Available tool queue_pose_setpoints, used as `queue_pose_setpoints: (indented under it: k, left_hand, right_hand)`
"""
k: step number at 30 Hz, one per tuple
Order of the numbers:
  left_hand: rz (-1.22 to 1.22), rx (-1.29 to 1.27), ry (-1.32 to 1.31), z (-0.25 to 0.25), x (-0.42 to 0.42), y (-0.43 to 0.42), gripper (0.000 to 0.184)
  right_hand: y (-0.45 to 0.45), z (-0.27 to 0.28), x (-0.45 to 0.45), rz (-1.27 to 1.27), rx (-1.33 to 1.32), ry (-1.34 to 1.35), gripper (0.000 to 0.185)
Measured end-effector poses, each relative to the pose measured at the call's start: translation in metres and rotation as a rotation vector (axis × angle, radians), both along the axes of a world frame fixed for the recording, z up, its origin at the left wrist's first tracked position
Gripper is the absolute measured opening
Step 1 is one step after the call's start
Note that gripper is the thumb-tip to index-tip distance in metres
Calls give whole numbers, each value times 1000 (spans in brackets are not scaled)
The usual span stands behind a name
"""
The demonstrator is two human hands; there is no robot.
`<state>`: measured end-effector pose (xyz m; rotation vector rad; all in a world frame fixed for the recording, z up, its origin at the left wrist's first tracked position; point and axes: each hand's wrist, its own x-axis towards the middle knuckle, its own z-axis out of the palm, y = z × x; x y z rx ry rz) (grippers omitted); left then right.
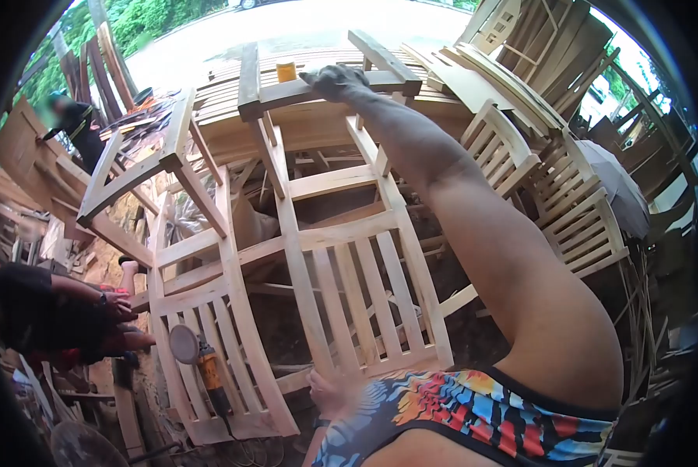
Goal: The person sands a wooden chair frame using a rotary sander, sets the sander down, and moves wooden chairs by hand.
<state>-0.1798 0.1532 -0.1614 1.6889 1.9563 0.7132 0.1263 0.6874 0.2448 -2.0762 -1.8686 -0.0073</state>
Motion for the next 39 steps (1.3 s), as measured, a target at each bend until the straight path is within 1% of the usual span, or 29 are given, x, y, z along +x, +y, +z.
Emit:
queue_pose_setpoints:
  k: [2,5,8,11,14,16,19,20,24,27,28,29,30,31,32,33,34,35,36,37,38,39]
  left_hand:
    - [17,32,5,1,2,1,60]
    - [16,17,-1,3,2,1,65]
    - [33,-6,7,2,3,1,64]
    - [38,40,-15,8,6,1,64]
    - [30,-69,-42,25,6,3,60]
    - [25,-41,-33,20,5,2,60]
    - [12,20,-18,10,3,2,61]
    - [4,43,-13,7,2,2,61]
    - [25,8,-12,3,1,2,61]
    - [32,-33,-25,9,5,4,60]
    - [30,-42,-35,16,5,6,59]
    - [34,-50,-41,20,4,4,59]
    - [35,-5,-21,10,2,3,59]
    - [8,-28,-17,13,2,3,59]
    - [7,-46,-14,19,7,5,59]
    - [44,-61,-6,24,7,5,59]
    - [16,-132,33,27,8,5,61]
    - [48,-88,-17,13,7,2,63]
    - [80,51,-32,5,10,0,62]
    - [72,-132,-75,11,7,1,68]
    - [81,-92,-87,1,9,0,69]
    - [90,-83,-63,-5,9,2,70]
  right_hand:
    - [-2,2,0,7,-15,25,73]
    - [2,-1,0,10,-13,54,72]
    - [8,-4,3,2,-14,68,72]
    - [5,0,1,14,-19,81,71]
    - [-6,5,-3,12,-22,103,71]
    - [-9,6,-3,12,-31,89,71]
    - [3,-6,0,7,83,68,71]
    - [6,-10,3,2,63,61,73]
    - [7,-27,5,41,170,11,74]
    - [-12,-29,2,74,336,-84,67]
    - [-25,-21,-1,44,266,-86,68]
    - [-12,-28,5,77,252,-59,70]
    - [-7,-36,5,51,295,-86,72]
    - [-19,-30,2,35,289,-107,69]
    - [71,-105,47,-56,551,-232,64]
    - [73,-92,56,52,455,-230,59]
    - [60,-88,69,130,441,-222,54]
    - [66,-91,80,214,450,-211,50]
    - [76,-90,81,308,478,-222,45]
    - [113,-112,100,388,550,-208,41]
    - [117,-111,107,527,786,-552,47]
    - [91,-89,84,302,438,-426,55]
